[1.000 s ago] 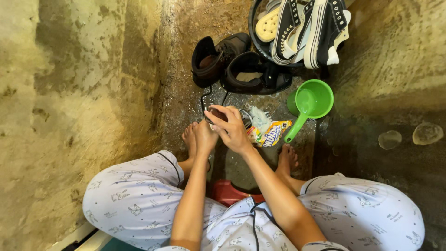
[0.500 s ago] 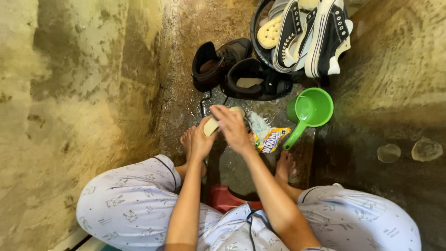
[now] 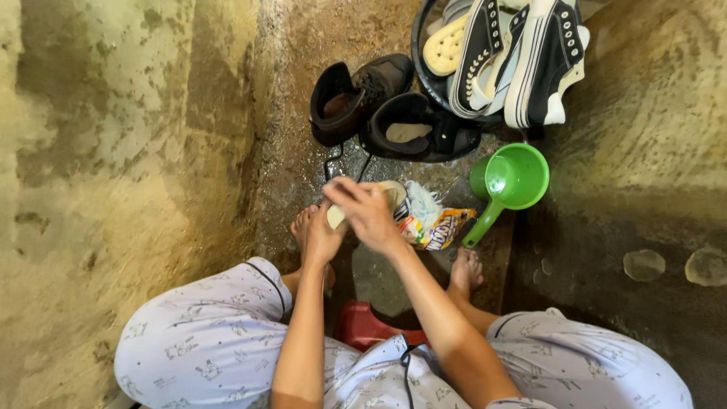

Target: The person scrubs a beige slide sandal with a brush and water, then rinses it. They place the sandal aside and begin scrubbing a dark boot with the same brush and water.

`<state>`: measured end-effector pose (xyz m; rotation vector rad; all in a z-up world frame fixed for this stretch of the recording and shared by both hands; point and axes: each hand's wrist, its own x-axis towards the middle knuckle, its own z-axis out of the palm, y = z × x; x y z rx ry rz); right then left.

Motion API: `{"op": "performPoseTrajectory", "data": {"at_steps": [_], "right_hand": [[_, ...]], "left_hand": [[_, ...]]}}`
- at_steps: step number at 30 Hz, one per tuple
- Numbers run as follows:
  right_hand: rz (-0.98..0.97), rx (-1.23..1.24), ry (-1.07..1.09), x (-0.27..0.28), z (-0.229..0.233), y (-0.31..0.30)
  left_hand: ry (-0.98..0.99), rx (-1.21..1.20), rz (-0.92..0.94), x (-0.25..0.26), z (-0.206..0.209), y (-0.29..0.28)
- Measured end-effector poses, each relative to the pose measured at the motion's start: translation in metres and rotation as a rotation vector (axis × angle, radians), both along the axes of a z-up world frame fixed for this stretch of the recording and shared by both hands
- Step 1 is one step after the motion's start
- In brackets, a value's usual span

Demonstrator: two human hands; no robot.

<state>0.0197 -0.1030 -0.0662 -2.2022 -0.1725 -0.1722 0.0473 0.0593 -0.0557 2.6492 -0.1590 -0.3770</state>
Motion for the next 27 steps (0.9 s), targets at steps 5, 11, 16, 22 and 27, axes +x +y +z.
{"op": "performPoseTrajectory", "data": {"at_steps": [5,11,16,22,27], "right_hand": [[-0.096,0.013,0.076,-0.002,-0.012,-0.028],[-0.155,0.0,0.167,0.0,-0.016,-0.041],[0.046,0.107,-0.002,-0.006,0.0,0.01],[-0.178,-0.041,0.135,-0.004,-0.01,-0.035],[-0.07,-0.127,-0.02,-0.003,-0.005,-0.002]], "left_hand": [[-0.055,-0.02,-0.037,-0.008,0.008,-0.001],[-0.022,-0.054,-0.018,-0.009,-0.002,0.002],[-0.113,0.023,-0.066,-0.009,-0.017,0.009],[-0.032,-0.09,-0.009,-0.006,-0.006,0.007],[0.06,-0.032,0.011,-0.004,-0.013,0.008]]}}
